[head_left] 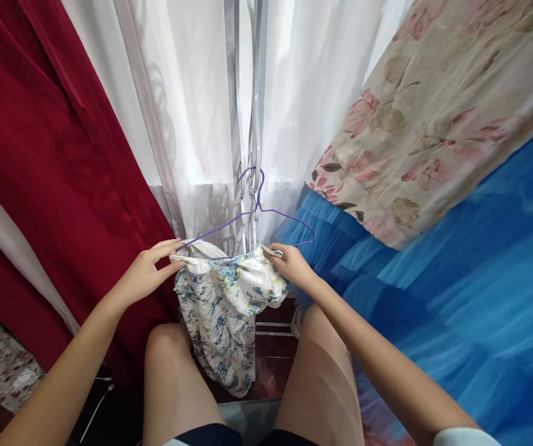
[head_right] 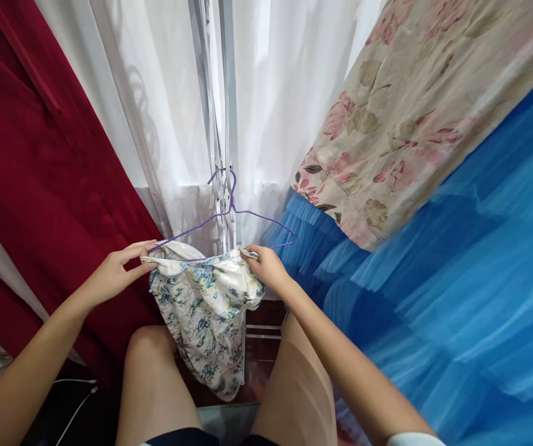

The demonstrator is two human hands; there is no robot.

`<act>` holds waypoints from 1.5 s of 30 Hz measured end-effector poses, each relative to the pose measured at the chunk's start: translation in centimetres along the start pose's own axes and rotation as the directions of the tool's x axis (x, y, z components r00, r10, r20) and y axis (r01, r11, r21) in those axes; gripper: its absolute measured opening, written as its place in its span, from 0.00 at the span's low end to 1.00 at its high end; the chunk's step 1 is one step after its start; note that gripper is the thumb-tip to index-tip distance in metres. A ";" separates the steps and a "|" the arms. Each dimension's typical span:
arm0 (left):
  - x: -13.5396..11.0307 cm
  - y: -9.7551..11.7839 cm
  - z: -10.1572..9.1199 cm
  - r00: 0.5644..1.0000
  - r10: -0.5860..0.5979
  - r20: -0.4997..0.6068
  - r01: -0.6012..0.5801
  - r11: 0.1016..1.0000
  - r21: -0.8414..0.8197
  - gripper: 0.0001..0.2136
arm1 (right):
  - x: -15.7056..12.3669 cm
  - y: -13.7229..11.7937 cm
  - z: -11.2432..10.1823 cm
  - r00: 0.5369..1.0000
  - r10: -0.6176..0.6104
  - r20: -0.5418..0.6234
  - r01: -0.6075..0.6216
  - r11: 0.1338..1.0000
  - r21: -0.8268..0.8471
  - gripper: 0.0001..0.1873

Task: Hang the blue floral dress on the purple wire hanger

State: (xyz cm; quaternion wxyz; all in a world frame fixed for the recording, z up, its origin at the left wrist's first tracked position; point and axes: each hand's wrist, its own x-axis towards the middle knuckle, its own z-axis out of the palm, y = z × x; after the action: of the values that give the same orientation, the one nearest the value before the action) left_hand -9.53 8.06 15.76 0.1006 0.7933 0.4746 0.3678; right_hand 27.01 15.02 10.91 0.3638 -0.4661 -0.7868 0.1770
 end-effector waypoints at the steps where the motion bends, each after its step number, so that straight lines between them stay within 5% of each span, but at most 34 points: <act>1: 0.1 0.6 0.2 1.000 -0.018 -0.015 0.017 0.999 -0.036 0.12 | 0.0 0.2 0.5 1.000 0.009 -0.001 -0.009 1.000 -0.025 0.17; 6: 0.9 2.5 0.2 0.996 -0.032 -0.080 0.039 0.995 0.087 0.17 | -0.9 -0.7 1.4 0.999 0.033 -0.015 -0.035 0.995 -0.094 0.15; 14: 3.6 5.9 0.1 0.985 0.171 -0.037 -0.138 0.889 0.437 0.16 | -2.0 -5.0 0.5 0.995 0.082 0.058 -0.057 0.937 -0.344 0.16; 21: 6.4 7.1 1.7 0.981 0.075 -0.179 0.004 0.915 0.403 0.14 | -4.3 -6.5 1.0 0.998 0.007 0.059 0.004 0.982 -0.189 0.09; 23: 6.5 6.6 1.9 0.978 0.081 -0.190 -0.001 0.923 0.386 0.13 | -5.4 -5.7 0.3 0.999 -0.016 0.027 0.018 0.999 -0.048 0.16; 27: 6.2 5.8 2.3 0.979 0.113 -0.169 -0.045 0.930 0.365 0.12 | -6.7 -2.4 -2.1 0.990 -0.008 -0.143 0.034 0.983 0.183 0.47; 30: 5.8 5.5 2.6 0.982 0.112 -0.153 -0.054 0.939 0.340 0.13 | -5.9 0.5 -4.5 0.965 0.065 -0.253 -0.019 0.984 0.179 0.54; 34: 5.4 5.3 2.7 0.988 0.065 -0.142 -0.012 0.939 0.344 0.15 | -3.4 1.9 -8.0 0.983 0.131 -0.131 -0.123 0.990 0.068 0.38; 37: 5.3 5.0 2.3 0.980 0.037 -0.197 0.032 0.942 0.335 0.14 | -2.6 0.6 -11.0 0.986 0.145 0.079 -0.152 0.984 0.093 0.23; 41: 5.3 4.0 1.2 0.947 0.044 -0.317 0.038 0.968 0.249 0.16 | -3.6 -0.6 -13.8 0.903 0.168 0.396 -0.301 0.905 0.300 0.18; 43: 5.3 3.5 1.0 0.950 0.017 -0.311 0.037 0.985 0.169 0.15 | -4.1 -0.4 -13.4 0.876 0.232 0.424 -0.422 0.793 0.439 0.20; 45: 5.2 3.1 1.3 0.968 -0.020 -0.250 0.050 0.992 0.117 0.16 | -4.1 -0.3 -11.8 0.902 0.283 0.324 -0.426 0.697 0.577 0.21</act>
State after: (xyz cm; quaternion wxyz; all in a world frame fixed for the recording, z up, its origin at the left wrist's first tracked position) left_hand -5.11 10.92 18.94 -0.0020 0.7373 0.5191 0.4324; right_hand 36.75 10.63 17.30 0.3727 -0.4374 -0.6083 0.5475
